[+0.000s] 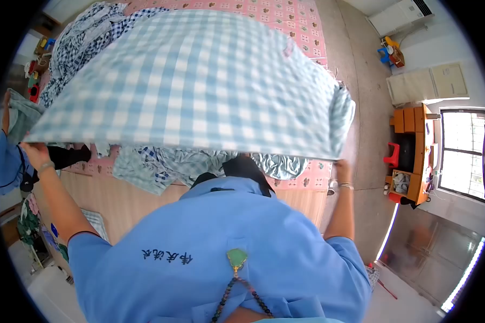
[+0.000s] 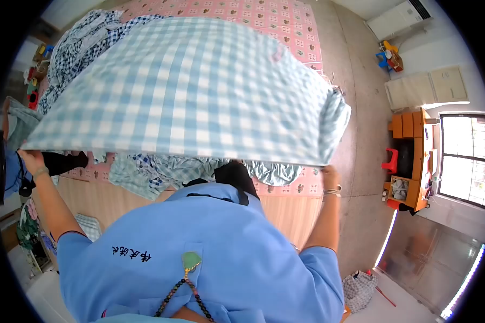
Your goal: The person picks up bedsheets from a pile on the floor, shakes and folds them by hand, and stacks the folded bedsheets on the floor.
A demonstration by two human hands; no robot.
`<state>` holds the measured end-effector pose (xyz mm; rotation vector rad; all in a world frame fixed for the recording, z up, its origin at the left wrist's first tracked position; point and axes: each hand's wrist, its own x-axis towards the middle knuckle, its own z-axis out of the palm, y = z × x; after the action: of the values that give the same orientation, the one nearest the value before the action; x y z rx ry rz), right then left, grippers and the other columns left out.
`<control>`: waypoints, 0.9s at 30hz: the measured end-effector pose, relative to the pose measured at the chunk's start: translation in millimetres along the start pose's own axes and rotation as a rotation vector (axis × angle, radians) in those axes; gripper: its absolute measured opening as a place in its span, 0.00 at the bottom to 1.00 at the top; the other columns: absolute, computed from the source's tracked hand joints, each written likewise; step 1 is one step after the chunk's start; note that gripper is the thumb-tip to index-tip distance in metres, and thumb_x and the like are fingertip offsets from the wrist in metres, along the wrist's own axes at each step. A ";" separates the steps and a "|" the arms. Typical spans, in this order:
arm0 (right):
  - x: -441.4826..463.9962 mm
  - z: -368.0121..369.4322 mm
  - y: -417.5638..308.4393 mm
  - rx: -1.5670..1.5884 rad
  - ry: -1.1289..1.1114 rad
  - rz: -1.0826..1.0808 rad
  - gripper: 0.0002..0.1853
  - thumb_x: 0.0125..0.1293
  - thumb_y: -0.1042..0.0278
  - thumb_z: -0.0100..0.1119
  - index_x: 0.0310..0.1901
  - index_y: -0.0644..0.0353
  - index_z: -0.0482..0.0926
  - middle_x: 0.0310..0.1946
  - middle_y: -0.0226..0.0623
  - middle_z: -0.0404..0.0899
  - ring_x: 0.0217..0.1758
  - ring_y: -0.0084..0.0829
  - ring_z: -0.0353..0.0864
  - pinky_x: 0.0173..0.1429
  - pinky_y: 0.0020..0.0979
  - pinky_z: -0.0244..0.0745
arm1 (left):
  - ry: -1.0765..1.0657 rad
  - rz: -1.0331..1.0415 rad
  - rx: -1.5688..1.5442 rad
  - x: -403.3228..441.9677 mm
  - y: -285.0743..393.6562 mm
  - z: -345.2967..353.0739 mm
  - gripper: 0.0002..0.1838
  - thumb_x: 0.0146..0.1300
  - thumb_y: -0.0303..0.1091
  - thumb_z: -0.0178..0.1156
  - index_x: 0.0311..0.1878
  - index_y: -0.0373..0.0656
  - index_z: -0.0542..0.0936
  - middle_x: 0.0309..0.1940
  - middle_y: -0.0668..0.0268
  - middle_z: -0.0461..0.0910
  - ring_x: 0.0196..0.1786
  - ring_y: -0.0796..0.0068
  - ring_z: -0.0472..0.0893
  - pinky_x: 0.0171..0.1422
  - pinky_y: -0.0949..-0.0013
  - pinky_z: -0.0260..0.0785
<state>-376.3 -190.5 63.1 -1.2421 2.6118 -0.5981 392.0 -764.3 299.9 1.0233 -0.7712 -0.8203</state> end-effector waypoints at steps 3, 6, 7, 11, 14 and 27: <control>-21.3 65.8 -15.8 -0.005 -0.119 0.128 0.06 0.46 0.69 0.58 0.22 0.63 0.74 0.24 0.46 0.74 0.27 0.45 0.74 0.33 0.36 0.68 | 0.137 -0.132 0.051 17.2 -43.7 -94.6 0.28 0.63 0.51 0.39 0.56 0.37 0.63 0.55 0.58 0.62 0.54 0.64 0.64 0.60 0.64 0.57; -27.2 75.4 -26.8 0.005 -0.404 0.225 0.08 0.48 0.66 0.57 0.27 0.61 0.78 0.25 0.44 0.76 0.29 0.41 0.76 0.35 0.35 0.69 | 0.233 -0.169 0.038 24.4 -50.7 -148.3 0.25 0.63 0.51 0.41 0.51 0.38 0.67 0.49 0.59 0.67 0.50 0.65 0.67 0.56 0.64 0.60; -20.0 76.8 -29.0 0.001 -0.429 0.231 0.08 0.48 0.66 0.57 0.27 0.61 0.78 0.25 0.44 0.76 0.29 0.41 0.76 0.35 0.35 0.69 | 0.256 -0.182 0.076 25.0 -49.9 -158.7 0.23 0.63 0.50 0.41 0.48 0.39 0.69 0.47 0.60 0.69 0.48 0.66 0.68 0.55 0.64 0.61; 51.5 107.9 -14.7 0.048 -0.515 0.087 0.10 0.50 0.64 0.55 0.30 0.62 0.78 0.27 0.46 0.76 0.30 0.41 0.76 0.36 0.34 0.69 | 0.133 -0.178 0.376 45.8 -77.2 -183.0 0.22 0.65 0.48 0.35 0.47 0.39 0.69 0.46 0.59 0.69 0.48 0.67 0.69 0.55 0.66 0.62; 176.1 135.9 -12.2 0.160 -0.641 0.106 0.12 0.51 0.65 0.54 0.33 0.65 0.75 0.23 0.45 0.75 0.27 0.36 0.75 0.34 0.33 0.67 | 0.207 -0.181 0.428 35.7 -104.6 -149.8 0.22 0.64 0.47 0.39 0.47 0.37 0.69 0.45 0.60 0.70 0.46 0.67 0.70 0.53 0.66 0.63; 544.3 476.6 -40.3 -0.194 -0.911 -0.137 0.27 0.54 0.68 0.52 0.58 0.45 0.59 0.46 0.50 0.71 0.50 0.47 0.70 0.52 0.37 0.65 | 0.693 -0.295 1.185 63.4 -274.7 -26.6 0.29 0.58 0.51 0.49 0.47 0.29 0.69 0.42 0.55 0.72 0.44 0.65 0.73 0.44 0.68 0.68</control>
<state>-532.6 -767.0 -347.1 -1.3256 1.8430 0.2008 386.2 -888.6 45.5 2.3569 -0.4522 -0.1125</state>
